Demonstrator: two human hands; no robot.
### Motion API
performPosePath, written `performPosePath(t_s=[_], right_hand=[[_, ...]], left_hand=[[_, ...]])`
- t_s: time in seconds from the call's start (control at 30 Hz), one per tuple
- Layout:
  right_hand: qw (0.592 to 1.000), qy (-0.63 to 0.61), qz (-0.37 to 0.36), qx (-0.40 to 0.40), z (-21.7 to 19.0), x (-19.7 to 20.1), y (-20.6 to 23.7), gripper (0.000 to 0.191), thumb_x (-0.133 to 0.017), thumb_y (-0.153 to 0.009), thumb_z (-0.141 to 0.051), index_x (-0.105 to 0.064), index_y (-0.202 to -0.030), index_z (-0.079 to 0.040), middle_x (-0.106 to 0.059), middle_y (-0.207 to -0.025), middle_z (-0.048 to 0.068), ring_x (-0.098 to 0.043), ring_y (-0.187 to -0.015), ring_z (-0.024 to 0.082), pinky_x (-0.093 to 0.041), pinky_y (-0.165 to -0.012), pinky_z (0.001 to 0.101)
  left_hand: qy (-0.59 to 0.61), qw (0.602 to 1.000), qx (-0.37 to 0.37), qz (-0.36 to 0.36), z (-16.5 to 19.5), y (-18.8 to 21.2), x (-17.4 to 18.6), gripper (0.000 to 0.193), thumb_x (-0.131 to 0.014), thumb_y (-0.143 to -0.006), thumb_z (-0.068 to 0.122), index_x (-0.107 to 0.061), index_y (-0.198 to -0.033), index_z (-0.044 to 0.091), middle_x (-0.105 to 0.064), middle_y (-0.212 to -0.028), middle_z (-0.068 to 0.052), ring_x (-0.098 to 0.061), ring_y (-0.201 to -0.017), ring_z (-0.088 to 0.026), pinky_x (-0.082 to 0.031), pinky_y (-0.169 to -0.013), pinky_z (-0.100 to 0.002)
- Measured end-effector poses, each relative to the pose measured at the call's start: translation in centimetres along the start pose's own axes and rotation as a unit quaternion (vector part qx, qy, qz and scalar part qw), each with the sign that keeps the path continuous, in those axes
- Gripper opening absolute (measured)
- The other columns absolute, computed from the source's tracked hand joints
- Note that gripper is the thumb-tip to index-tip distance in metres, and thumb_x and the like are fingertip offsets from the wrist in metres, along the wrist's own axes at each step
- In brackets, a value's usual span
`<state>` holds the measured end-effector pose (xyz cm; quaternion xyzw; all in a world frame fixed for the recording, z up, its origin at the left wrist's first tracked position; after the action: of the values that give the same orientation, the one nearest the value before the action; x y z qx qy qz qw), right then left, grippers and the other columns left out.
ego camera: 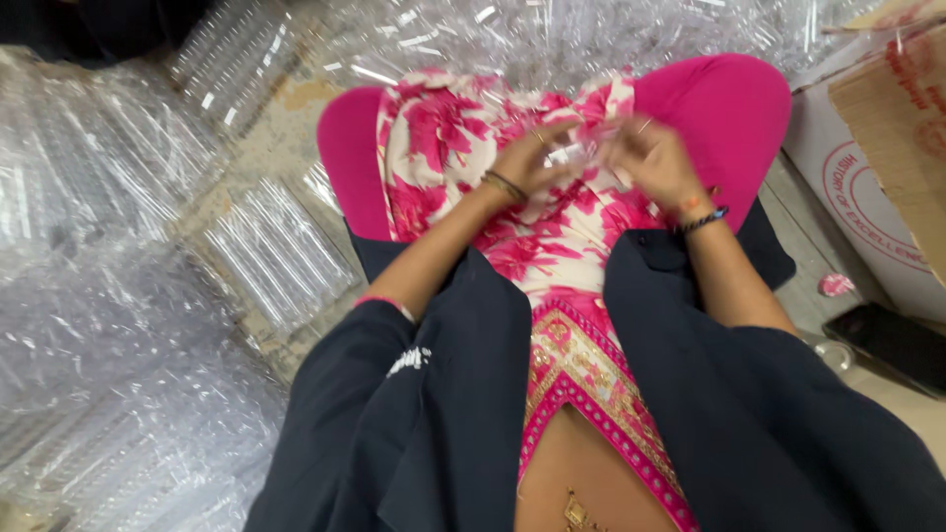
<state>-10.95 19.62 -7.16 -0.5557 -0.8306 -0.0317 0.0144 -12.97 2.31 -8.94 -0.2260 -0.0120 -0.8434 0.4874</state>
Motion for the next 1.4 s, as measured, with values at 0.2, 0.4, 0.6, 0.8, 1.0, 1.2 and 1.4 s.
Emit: performPosePath(t_s=[0.2,0.4,0.6,0.8,1.0,1.2,1.4], right_hand=[[0.984,0.158,-0.054,-0.055,-0.1,-2.8,-3.1,0.073,-0.075,-0.096,-0.028,-0.042,-0.155,-0.001,-0.068,-0.122,0.018,-0.066,-0.112,0.02,-0.054,-0.09,0.0343],[0.924,0.383,0.019,-0.004,-2.9,-5.4,-15.8,0.064,-0.077,-0.091,-0.035,-0.055,-0.145,-0.008,-0.067,-0.125,0.023,-0.071,-0.104,0.035,-0.058,-0.089,0.0459],[0.779,0.614,-0.124,-0.029,1.0,-15.3,-19.2,0.034,-0.047,-0.12,-0.03,-0.057,-0.146,-0.011,-0.063,-0.131,0.027,-0.067,-0.111,0.044,-0.057,-0.092,0.0528],[0.776,0.617,-0.131,-0.021,0.9,-15.3,-18.0,0.064,-0.061,-0.094,-0.021,-0.042,-0.154,-0.025,-0.057,-0.125,0.024,-0.065,-0.102,0.045,-0.056,-0.083,0.0513],[0.88,0.473,0.003,0.045,-1.4,-10.0,-17.7,0.07,-0.069,-0.089,-0.015,-0.044,-0.154,-0.011,-0.06,-0.125,0.025,-0.065,-0.098,0.046,-0.053,-0.08,0.0549],[0.898,0.417,0.057,0.129,-1.8,-5.6,-12.7,0.05,-0.076,-0.087,-0.013,-0.057,-0.132,-0.003,-0.066,-0.125,0.022,-0.068,-0.105,0.042,-0.057,-0.085,0.0472],[0.993,-0.083,-0.015,-0.08,2.4,-2.4,-9.1,0.05,-0.076,-0.092,-0.026,-0.058,-0.134,-0.004,-0.071,-0.122,0.013,-0.07,-0.113,0.017,-0.058,-0.09,0.0285]], left_hand=[[-0.156,0.986,-0.004,-0.053,1.6,1.2,0.5,0.064,-0.073,-0.096,0.039,-0.047,-0.153,0.024,-0.067,-0.119,-0.014,-0.069,-0.104,-0.034,-0.058,-0.085,-0.043],[-0.294,0.948,-0.045,-0.111,1.1,-0.4,-3.0,0.048,-0.063,-0.102,0.052,-0.055,-0.146,0.038,-0.066,-0.127,-0.009,-0.068,-0.111,-0.03,-0.055,-0.098,-0.047],[-0.451,0.845,0.246,-0.146,-3.0,0.8,-1.6,0.094,-0.074,-0.068,0.068,-0.053,-0.145,0.018,-0.045,-0.151,-0.012,-0.037,-0.142,-0.039,-0.022,-0.11,-0.069],[-0.183,0.967,0.17,0.043,-2.3,3.2,5.5,0.034,-0.071,-0.092,0.027,-0.072,-0.122,0.012,-0.074,-0.119,-0.013,-0.071,-0.107,-0.033,-0.058,-0.092,-0.042],[0.079,0.934,0.203,0.282,-6.7,0.8,11.4,0.05,-0.073,-0.093,0.025,-0.054,-0.132,-0.001,-0.067,-0.119,-0.014,-0.071,-0.103,-0.022,-0.059,-0.088,-0.035],[0.21,0.923,0.223,0.232,-6.7,-4.3,7.5,0.045,-0.075,-0.093,0.034,-0.067,-0.119,-0.001,-0.068,-0.1,-0.006,-0.064,-0.088,-0.014,-0.056,-0.074,-0.029],[0.297,0.926,0.166,0.16,-4.5,-5.1,5.0,0.035,-0.079,-0.09,0.03,-0.068,-0.112,0.005,-0.069,-0.101,-0.003,-0.063,-0.087,-0.01,-0.053,-0.074,-0.025]])
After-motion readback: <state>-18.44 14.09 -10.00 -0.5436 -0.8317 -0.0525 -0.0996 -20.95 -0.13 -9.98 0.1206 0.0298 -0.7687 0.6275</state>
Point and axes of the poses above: each hand's wrist, its own y-axis away from the middle knuckle, its own x-axis out of the back of the hand, z = x × y, the point moved 9 cm from there along -y, towards the middle knuckle
